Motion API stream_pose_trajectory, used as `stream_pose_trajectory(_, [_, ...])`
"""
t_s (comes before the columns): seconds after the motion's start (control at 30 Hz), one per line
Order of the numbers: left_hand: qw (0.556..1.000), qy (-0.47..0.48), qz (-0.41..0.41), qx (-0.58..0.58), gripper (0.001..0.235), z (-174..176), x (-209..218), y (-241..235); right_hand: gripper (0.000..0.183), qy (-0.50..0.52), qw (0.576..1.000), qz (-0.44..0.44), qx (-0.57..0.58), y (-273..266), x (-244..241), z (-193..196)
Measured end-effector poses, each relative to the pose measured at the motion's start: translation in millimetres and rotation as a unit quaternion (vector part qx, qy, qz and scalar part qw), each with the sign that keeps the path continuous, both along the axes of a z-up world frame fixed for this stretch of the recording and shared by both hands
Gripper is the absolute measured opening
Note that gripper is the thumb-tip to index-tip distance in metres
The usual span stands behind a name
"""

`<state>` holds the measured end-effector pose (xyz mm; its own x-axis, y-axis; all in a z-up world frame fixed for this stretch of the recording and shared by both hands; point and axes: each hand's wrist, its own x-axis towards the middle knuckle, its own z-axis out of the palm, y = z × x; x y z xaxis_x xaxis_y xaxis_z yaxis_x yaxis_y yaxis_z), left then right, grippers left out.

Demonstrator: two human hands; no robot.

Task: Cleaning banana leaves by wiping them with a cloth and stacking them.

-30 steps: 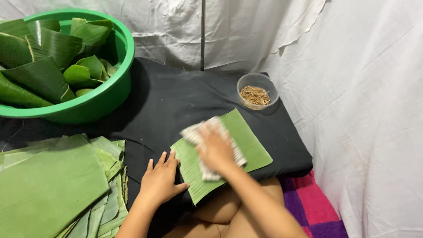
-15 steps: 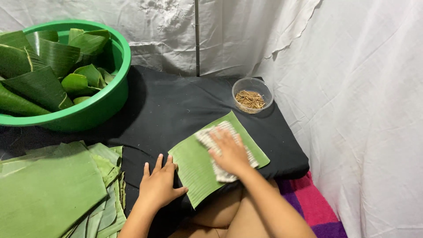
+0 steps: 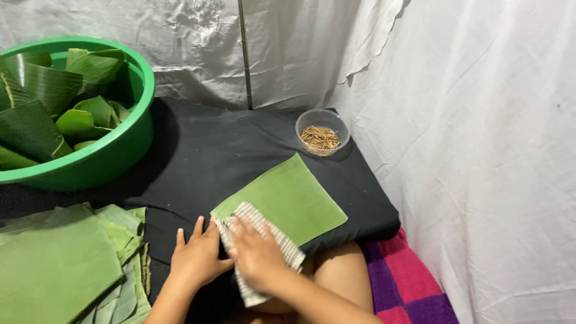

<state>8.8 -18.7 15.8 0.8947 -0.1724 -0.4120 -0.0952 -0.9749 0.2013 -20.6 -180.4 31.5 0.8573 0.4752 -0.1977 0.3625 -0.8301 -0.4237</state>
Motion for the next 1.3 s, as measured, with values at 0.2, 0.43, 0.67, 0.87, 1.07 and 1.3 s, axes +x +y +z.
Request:
stream_pose_trajectory(0.2, [0.998,0.049,0.010,0.029,0.095,21.8,-0.5,-6.6,0.061,-0.137,0.990,0.027,0.002,-36.9,-0.2,-45.2])
stream_pose_trajectory(0.43, [0.999,0.042,0.005,0.023,0.088,25.5,-2.6,-5.5,0.051,-0.284,0.952,-0.108,0.016,-141.0,13.7,-87.2])
stream_pose_trajectory(0.67, [1.000,0.023,-0.008,0.011,0.088,6.8,-5.1,0.1,0.050,-0.207,0.942,-0.261,0.046,-216.7,45.6,-74.3])
stream_pose_trajectory(0.87, [0.999,0.035,0.000,0.003,0.079,15.0,-9.8,-3.4,0.035,-0.266,0.941,-0.094,0.188,-81.9,52.0,-43.0])
stream_pose_trajectory(1.07, [0.998,-0.043,-0.026,0.030,0.080,-12.5,-22.8,-0.4,0.062,-0.081,0.994,0.077,0.016,-7.2,64.3,-18.4])
stream_pose_trajectory(1.3, [0.998,-0.048,-0.041,0.030,0.083,-12.0,-21.3,1.6,0.059,-0.030,0.997,-0.062,-0.040,-55.9,112.5,4.3])
